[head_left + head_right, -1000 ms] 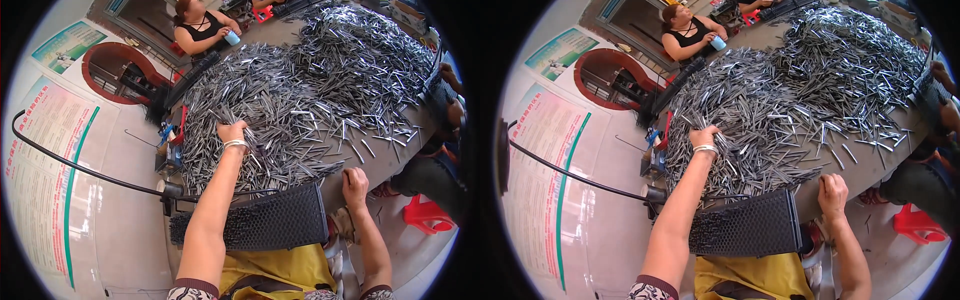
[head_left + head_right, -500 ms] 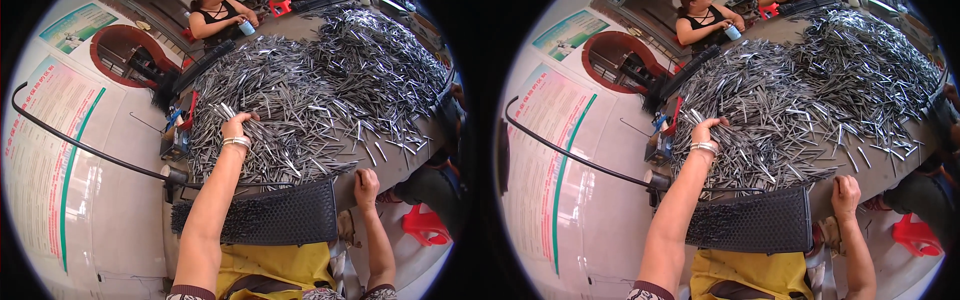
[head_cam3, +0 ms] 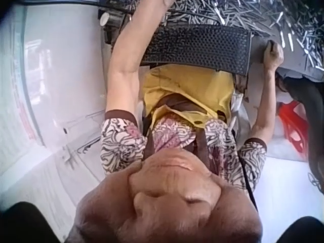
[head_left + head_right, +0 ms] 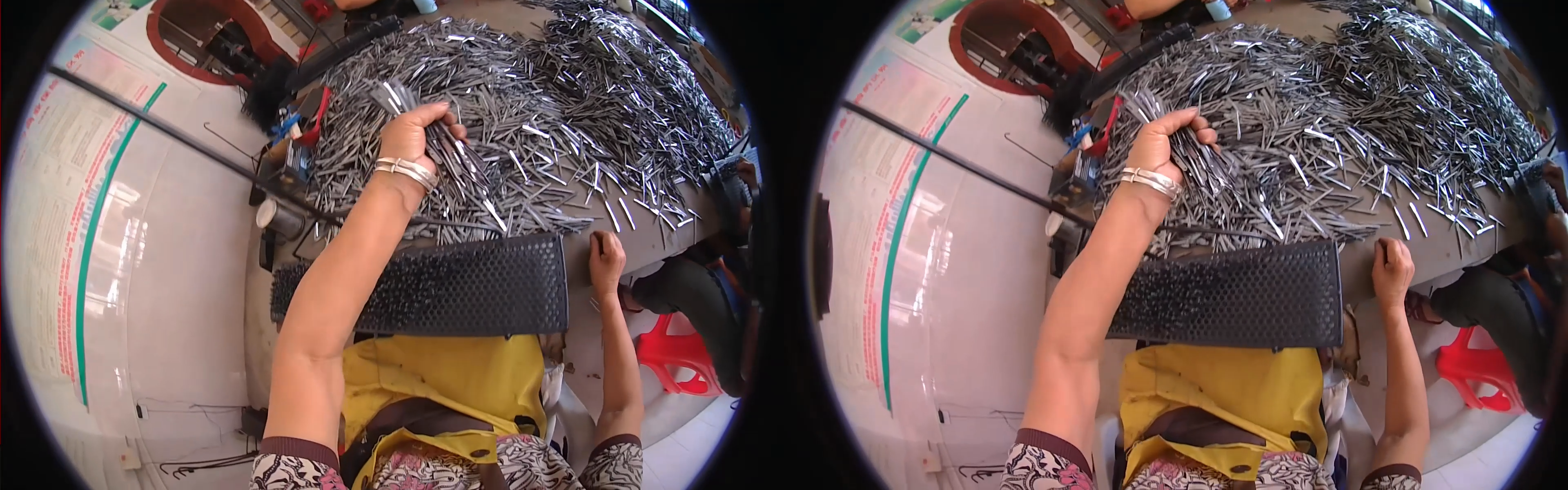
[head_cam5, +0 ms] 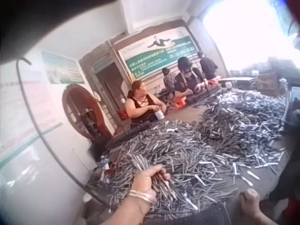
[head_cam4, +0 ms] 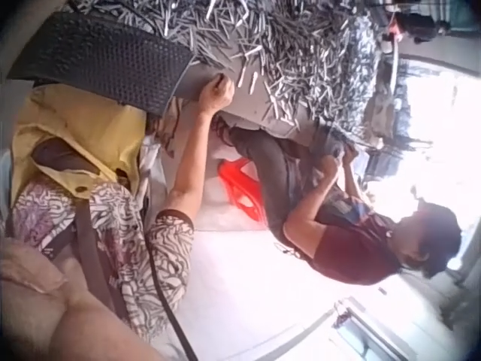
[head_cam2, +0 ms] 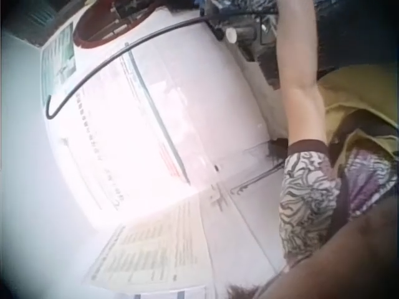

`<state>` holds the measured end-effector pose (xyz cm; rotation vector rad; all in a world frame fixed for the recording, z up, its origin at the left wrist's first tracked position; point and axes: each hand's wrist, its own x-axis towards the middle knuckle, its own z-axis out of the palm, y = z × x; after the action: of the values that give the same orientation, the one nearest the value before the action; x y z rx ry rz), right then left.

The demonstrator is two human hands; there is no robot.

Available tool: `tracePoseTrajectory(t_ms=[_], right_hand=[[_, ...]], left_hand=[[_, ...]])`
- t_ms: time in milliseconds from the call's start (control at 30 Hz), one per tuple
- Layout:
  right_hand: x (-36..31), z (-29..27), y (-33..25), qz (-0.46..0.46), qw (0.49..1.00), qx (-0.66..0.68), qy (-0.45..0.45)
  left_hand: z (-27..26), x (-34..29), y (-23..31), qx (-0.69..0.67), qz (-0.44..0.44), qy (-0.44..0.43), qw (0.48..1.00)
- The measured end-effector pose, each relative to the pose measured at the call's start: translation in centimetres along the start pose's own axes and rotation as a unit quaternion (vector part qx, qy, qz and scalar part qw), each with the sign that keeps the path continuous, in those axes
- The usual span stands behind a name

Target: Sorting small metal pins from a large pile into a textured sorting mat at a workbench.

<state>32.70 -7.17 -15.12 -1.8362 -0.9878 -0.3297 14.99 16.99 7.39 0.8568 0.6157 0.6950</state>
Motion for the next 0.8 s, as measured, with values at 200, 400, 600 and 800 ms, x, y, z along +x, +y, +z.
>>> tracePoseTrajectory(t_ms=[200,400,600,800], right_hand=[[-0.6,-0.8,0.9,0.154,0.984,0.081,-0.037],[-3.7,-5.8,-15.3,0.242,0.904,0.343,-0.075],[-8.9,-6.2,-27.9,0.322,0.81,0.447,-0.201],[-14.3,-3.4,-31.0,0.564,0.466,0.628,-0.265]], left_hand=[[-0.9,-10.1,-1.7,-0.067,-0.083,-0.12,0.987],[-5.0,-17.4,-3.9,-0.101,-0.041,-0.036,0.993],[-7.2,-22.8,-7.0,-0.078,0.067,0.059,0.993],[-10.2,-27.3,-9.8,-0.017,0.126,0.113,0.986]])
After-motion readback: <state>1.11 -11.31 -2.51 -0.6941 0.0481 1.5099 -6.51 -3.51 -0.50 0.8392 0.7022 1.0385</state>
